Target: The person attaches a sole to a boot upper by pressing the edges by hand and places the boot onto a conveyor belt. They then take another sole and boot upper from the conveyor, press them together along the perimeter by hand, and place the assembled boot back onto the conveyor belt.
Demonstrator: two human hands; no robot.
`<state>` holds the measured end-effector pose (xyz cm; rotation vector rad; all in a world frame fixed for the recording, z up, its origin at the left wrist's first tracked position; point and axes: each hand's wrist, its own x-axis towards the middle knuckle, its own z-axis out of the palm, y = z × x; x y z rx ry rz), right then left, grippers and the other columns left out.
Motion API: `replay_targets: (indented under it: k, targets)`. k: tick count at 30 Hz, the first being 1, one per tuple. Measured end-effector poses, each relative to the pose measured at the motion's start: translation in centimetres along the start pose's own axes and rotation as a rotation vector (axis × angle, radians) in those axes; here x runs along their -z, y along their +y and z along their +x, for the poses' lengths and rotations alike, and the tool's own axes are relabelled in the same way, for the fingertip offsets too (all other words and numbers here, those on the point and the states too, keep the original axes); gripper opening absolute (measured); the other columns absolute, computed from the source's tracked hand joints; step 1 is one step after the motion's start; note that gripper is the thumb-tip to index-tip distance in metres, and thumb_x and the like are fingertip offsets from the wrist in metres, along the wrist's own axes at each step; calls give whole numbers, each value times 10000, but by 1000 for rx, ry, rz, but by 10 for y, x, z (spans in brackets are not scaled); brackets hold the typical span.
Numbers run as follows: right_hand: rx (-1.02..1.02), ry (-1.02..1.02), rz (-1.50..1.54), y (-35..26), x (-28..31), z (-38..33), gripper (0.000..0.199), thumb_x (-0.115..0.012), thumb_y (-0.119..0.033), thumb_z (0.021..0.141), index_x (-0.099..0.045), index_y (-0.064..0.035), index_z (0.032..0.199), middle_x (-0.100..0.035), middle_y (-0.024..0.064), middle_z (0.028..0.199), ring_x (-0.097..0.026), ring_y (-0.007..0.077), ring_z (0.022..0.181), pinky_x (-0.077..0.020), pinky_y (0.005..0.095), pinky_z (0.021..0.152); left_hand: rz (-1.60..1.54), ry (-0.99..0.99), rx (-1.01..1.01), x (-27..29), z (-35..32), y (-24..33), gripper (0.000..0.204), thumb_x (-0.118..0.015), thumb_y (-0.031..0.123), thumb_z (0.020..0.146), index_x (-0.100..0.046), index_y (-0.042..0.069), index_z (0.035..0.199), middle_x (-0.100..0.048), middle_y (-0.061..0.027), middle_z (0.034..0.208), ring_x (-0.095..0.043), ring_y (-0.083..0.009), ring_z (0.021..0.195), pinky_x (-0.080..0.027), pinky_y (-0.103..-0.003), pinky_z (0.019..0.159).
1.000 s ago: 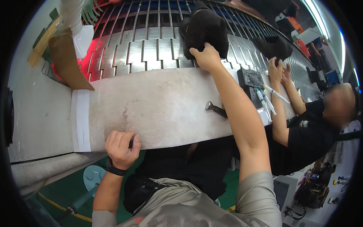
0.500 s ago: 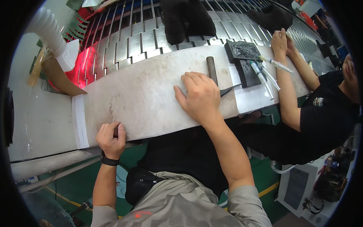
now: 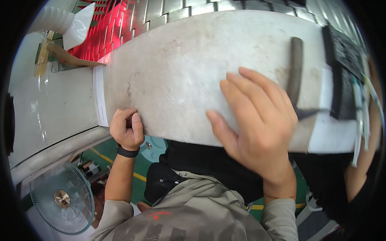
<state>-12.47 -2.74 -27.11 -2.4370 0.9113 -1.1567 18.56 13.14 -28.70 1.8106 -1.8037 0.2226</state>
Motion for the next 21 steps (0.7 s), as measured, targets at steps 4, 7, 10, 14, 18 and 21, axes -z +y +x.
replay_targets:
  k: [4,7,10,14,18,21]
  targets:
    - [-4,-298,187,-3,17,-7,432,-759,-390,958,-745,11,1118,-779,175,1156,-746,367,1107,-441,655,1130,41,-28,-11,2,-2,-1,120,-716,28,845,-714,-3,961,-500,-50,623,-473,-224,533,-365,-352,515]
    - [-1,-404,252,-7,17,-9,484,-744,-445,959,-751,13,1113,-775,162,1139,-750,332,1060,-312,715,1207,24,-33,30,2,-7,-1,129,-727,76,854,-715,0,957,-490,-42,619,-470,-217,540,-364,-351,519]
    - [-12,-399,291,-8,12,-12,463,-794,-407,901,-772,6,1108,-769,132,1181,-744,304,1073,-279,723,1215,16,-12,56,4,-5,3,130,-728,70,848,-714,-1,956,-493,-45,620,-477,-221,542,-365,-351,520]
    - [-7,-371,297,-11,7,-7,385,-848,-280,837,-773,-12,1103,-771,104,1157,-735,287,1053,-275,707,1221,21,-2,61,6,-7,3,94,-682,67,920,-698,-20,950,-554,-90,684,-484,-215,580,-362,-340,540]
    - [34,-299,269,-11,2,-5,400,-880,-218,776,-766,-34,1112,-760,86,1112,-721,238,1028,-286,667,1237,2,75,73,-4,-7,0,101,-742,78,856,-709,15,927,-532,-65,630,-497,-239,547,-379,-369,520]
    - [87,-236,258,0,-1,-14,346,-850,-217,837,-761,-75,1140,-776,91,1131,-730,261,1067,-278,651,1252,-53,144,133,-10,-10,7,126,-781,124,882,-728,32,949,-554,-73,639,-517,-252,555,-401,-387,530]
